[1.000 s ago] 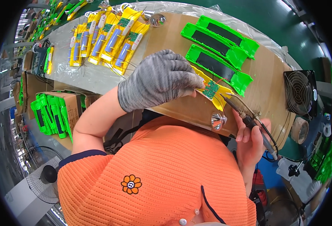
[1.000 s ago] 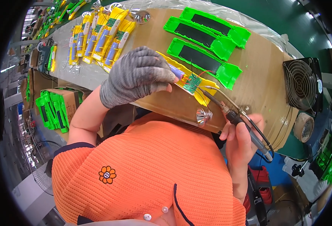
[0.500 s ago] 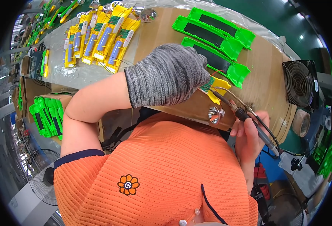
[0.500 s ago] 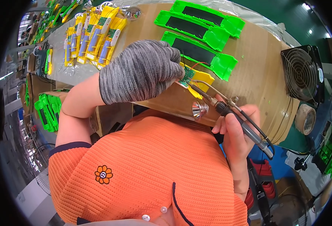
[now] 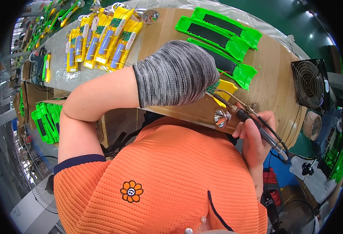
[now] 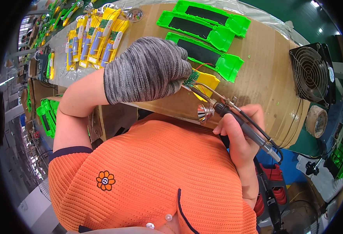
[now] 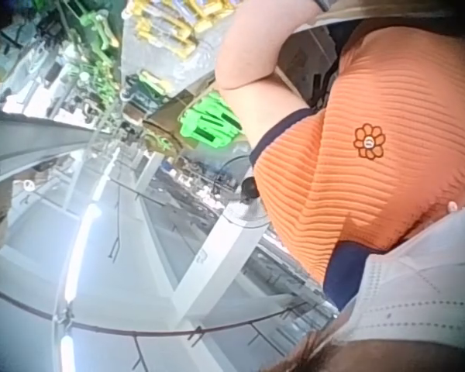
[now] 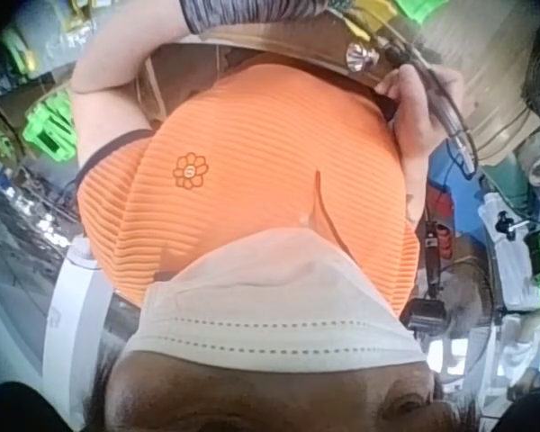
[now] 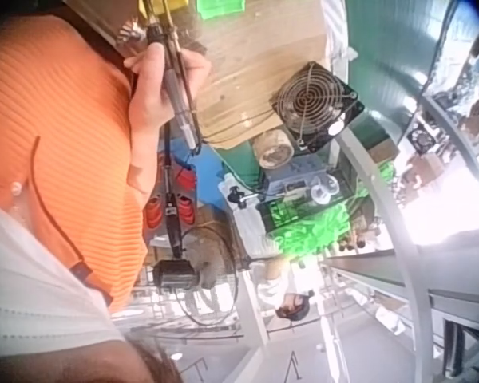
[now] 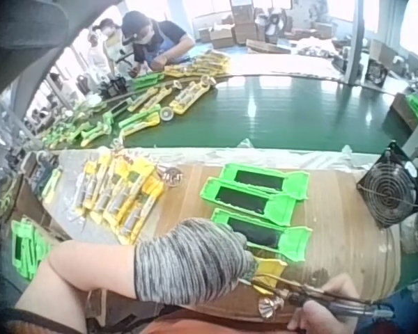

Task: Soldering wires and electronic components to assemble light fixtures.

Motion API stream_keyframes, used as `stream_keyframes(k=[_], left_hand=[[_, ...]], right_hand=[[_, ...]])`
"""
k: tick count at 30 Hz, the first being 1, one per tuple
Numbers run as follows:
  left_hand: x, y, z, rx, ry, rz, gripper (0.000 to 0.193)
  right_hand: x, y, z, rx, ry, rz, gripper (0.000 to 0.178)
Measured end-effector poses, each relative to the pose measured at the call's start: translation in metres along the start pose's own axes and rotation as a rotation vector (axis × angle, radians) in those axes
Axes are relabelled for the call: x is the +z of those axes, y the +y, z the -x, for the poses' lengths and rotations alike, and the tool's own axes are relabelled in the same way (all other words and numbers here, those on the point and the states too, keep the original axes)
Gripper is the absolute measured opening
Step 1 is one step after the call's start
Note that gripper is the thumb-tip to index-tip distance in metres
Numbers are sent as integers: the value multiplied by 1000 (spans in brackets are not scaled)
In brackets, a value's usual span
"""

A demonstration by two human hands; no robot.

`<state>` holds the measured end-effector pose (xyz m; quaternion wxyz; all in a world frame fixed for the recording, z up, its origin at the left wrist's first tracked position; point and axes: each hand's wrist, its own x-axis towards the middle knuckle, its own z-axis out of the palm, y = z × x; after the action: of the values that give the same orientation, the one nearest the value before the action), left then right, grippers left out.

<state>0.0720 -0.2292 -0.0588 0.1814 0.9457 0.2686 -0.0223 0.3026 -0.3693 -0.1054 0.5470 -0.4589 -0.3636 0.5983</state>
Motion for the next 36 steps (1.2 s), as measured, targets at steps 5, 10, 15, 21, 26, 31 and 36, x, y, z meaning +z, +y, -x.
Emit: stream_keyframes(k=[5, 10, 15, 21, 26, 31, 36], left_hand=[[2, 0, -1, 7, 21, -8, 11], [-4, 5, -2, -62, -87, -35, 13], [-4, 4, -2, -32, -59, -49, 12], [-3, 3, -7, -39, -80, -63, 12], [-3, 5, -1, -28, -61, -101, 12], [-10, 6, 3, -7, 52, -42, 12], [-17, -23, -4, -26, 371, -252, 30]], right_hand=[[2, 1, 3, 0, 17, 1, 15], [3, 2, 4, -21, 12, 23, 16], [6, 2, 4, -21, 33, 7, 18], [10, 0, 3, 37, 87, 38, 18], [-16, -3, 2, -194, 128, 14, 16], [-43, 0, -16, -259, 327, -57, 10], [-51, 6, -20, -332, 326, -147, 7]])
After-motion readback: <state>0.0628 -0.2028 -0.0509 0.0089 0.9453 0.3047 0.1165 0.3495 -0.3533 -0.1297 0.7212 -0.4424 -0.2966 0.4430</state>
